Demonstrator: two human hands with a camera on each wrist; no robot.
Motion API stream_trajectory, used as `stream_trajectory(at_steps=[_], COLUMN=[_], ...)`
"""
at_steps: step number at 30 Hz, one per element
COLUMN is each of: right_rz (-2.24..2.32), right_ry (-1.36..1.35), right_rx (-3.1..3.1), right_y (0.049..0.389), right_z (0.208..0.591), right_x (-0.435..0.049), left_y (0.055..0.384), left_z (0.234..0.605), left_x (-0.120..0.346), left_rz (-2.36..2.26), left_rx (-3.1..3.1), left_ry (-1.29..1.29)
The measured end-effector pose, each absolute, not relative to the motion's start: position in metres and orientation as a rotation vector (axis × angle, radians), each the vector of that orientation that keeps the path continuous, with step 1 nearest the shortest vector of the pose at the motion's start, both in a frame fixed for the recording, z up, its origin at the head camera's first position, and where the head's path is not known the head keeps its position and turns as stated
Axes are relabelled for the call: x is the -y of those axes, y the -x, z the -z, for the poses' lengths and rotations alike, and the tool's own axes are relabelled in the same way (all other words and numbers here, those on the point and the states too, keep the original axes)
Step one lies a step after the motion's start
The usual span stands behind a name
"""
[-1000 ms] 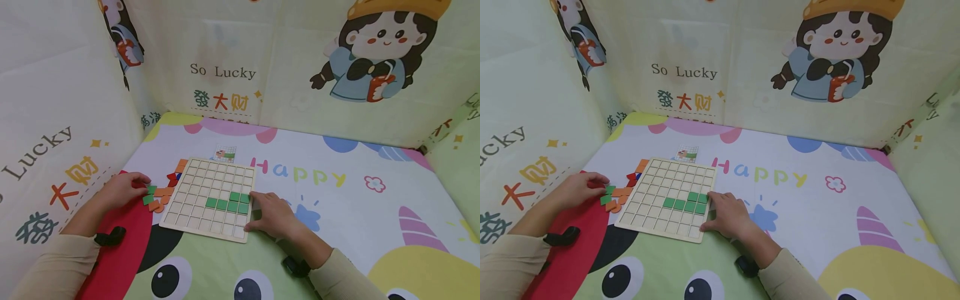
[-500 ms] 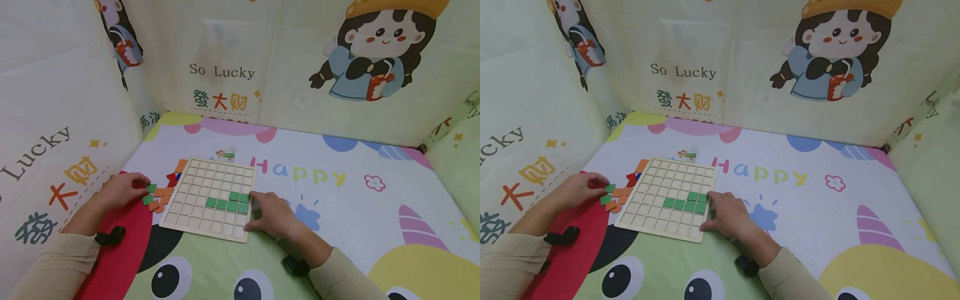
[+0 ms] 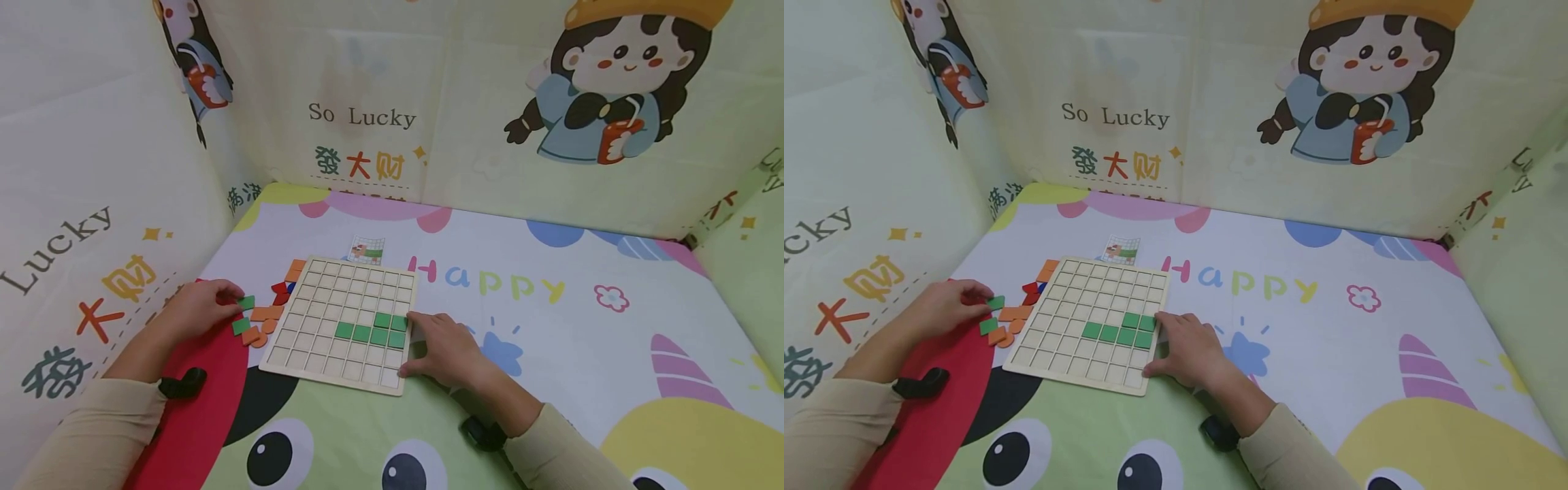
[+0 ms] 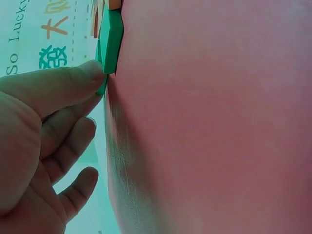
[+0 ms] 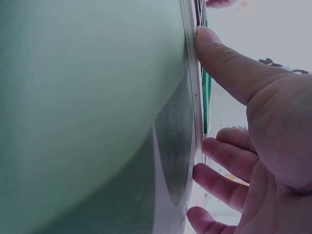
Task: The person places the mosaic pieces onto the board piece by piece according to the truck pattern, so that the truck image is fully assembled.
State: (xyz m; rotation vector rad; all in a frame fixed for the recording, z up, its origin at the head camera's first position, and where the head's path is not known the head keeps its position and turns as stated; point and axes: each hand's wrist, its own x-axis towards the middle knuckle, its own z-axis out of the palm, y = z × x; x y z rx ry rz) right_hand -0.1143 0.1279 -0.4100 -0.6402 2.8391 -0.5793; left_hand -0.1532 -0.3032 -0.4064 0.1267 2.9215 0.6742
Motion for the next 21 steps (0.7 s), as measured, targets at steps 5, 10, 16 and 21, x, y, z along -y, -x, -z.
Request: stream_trajectory(at_steps=[5, 10, 16, 21], right_rz=[0.584, 0.583, 0.582, 0.585], right_ry=[0.635, 0.628, 0.623, 0.623], right_rx=[-2.833, -2.832, -2.835, -2.828], right_y=[0.114, 0.113, 0.114, 0.114], right_z=[0.409, 0.409, 0.409, 0.410], right_x=[-0.128, -0.128, -0.128, -0.128], left_y=[0.157, 0.159, 0.160, 0.157], left_z=[0.405, 0.399, 0.388, 0.380], left_x=[0.304, 0.299, 0.283, 0.268], left_rz=[-0.690, -0.694, -0.669, -0.671], left_rx=[-2.933, -2.954, -2.928, -2.904], left_ry=[-0.103, -0.083, -0.132, -0.171])
